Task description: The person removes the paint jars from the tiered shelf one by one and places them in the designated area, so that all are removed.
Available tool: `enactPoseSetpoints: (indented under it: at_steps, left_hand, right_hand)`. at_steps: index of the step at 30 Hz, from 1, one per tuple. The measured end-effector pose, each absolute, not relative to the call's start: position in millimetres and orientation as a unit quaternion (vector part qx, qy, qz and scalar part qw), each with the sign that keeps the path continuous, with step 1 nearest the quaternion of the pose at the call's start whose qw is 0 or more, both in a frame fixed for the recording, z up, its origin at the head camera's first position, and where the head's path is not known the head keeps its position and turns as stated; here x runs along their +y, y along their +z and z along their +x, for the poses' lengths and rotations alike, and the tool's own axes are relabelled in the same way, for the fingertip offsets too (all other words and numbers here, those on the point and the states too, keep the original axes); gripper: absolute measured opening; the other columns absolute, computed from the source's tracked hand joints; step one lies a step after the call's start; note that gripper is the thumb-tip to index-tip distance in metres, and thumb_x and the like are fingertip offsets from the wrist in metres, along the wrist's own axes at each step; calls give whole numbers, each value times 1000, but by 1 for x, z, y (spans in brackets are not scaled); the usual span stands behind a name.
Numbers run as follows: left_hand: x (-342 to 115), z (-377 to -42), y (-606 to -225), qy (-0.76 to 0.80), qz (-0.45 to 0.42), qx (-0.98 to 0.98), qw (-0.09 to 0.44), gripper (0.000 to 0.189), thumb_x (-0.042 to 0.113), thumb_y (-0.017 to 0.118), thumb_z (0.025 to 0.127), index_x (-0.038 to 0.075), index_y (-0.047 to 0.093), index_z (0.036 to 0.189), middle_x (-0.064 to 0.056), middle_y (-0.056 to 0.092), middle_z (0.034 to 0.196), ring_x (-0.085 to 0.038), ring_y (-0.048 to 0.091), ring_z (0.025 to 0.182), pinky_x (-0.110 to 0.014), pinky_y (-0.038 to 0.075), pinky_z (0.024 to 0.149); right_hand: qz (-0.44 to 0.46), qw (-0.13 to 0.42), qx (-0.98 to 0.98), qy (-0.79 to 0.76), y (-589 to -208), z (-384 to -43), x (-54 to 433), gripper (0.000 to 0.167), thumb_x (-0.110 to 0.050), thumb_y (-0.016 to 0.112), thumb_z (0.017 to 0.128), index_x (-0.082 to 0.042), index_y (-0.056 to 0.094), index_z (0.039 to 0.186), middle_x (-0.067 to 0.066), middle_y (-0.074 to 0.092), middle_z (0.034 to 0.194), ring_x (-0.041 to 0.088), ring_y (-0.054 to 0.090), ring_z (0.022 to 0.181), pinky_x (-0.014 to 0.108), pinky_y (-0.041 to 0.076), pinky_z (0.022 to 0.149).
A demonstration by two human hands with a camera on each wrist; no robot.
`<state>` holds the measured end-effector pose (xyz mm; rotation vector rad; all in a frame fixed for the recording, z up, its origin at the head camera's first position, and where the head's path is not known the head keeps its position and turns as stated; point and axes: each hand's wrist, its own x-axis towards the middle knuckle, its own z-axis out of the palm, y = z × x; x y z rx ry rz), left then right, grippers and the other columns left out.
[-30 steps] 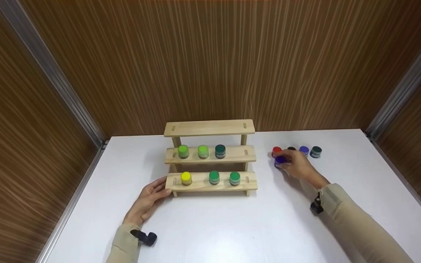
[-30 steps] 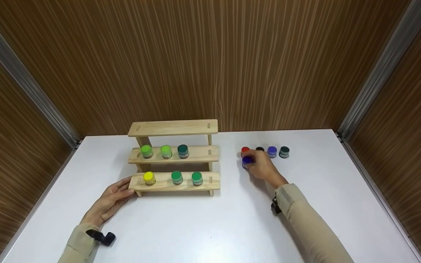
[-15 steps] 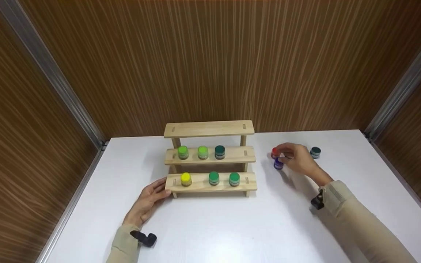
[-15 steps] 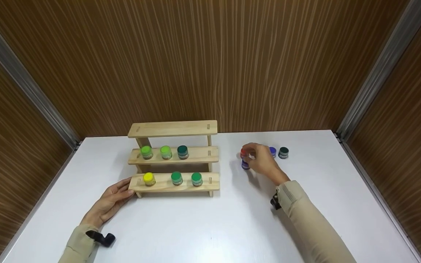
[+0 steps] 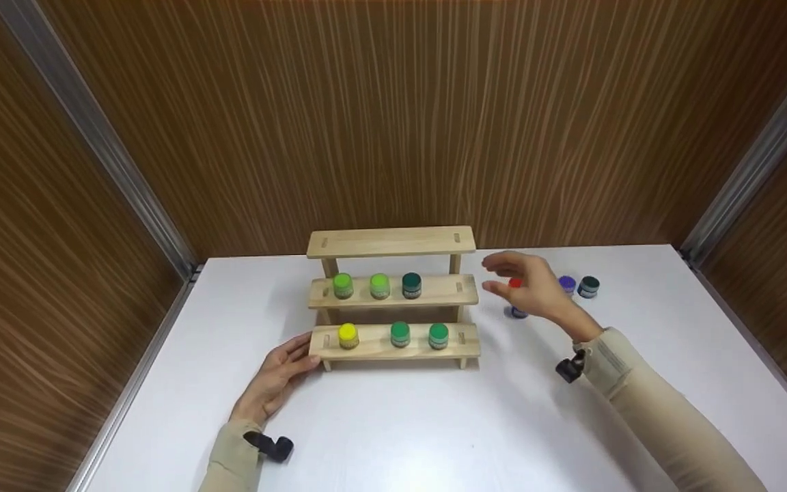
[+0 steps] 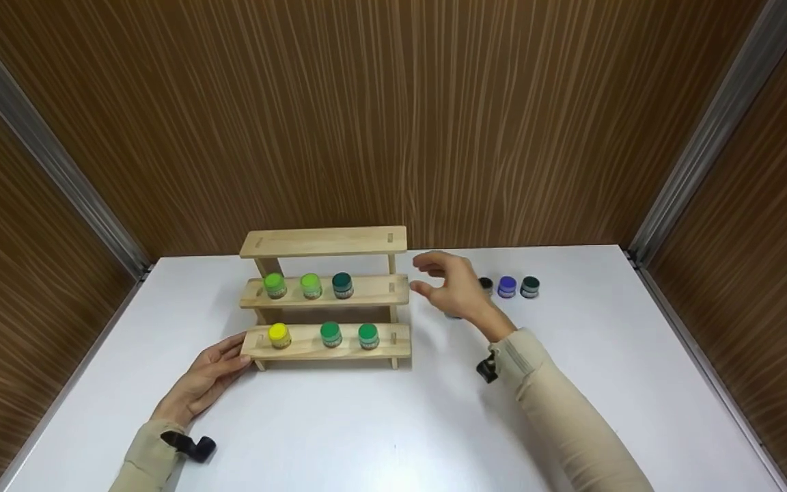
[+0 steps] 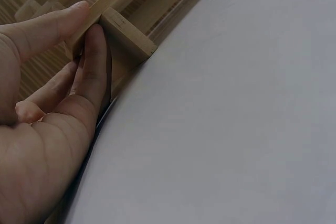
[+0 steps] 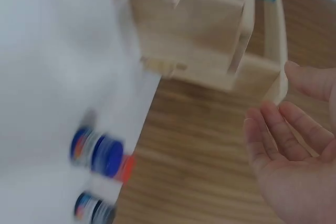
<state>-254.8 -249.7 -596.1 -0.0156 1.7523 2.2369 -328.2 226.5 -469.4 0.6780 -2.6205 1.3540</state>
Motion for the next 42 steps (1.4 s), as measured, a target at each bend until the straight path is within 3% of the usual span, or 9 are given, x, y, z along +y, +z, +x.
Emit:
enactPoseSetpoints:
  at_steps: [10, 18, 42]
  left_hand:
    - [-246, -259, -596, 778, -5, 610, 150, 77, -1, 70, 99, -8, 28, 163, -32, 34, 167, -27, 56, 141, -25, 53, 111]
    - [-249, -254, -597, 779, -6, 610, 146, 77, -2, 68, 99, -9, 27, 163, -33, 33, 167, -25, 56, 140, -26, 53, 112]
    - [-251, -252, -599, 773, -2, 616, 149, 77, 1, 69, 100, -8, 26, 164, -33, 32, 168, -22, 57, 138, -25, 52, 111]
  right_hand:
    - [275, 38, -851, 446, -464, -331, 178, 40, -10, 83, 93, 2, 71, 130, 20, 73, 128, 39, 71, 120, 51, 57, 109]
    - [273, -15, -842, 466, -470, -333, 144, 49, -12, 81, 96, 1, 66, 140, 22, 70, 136, 38, 70, 125, 53, 57, 109]
    - [285, 27, -838, 465, -484, -334, 118, 39, -8, 83, 93, 2, 73, 130, 17, 78, 119, 27, 75, 103, 43, 65, 94]
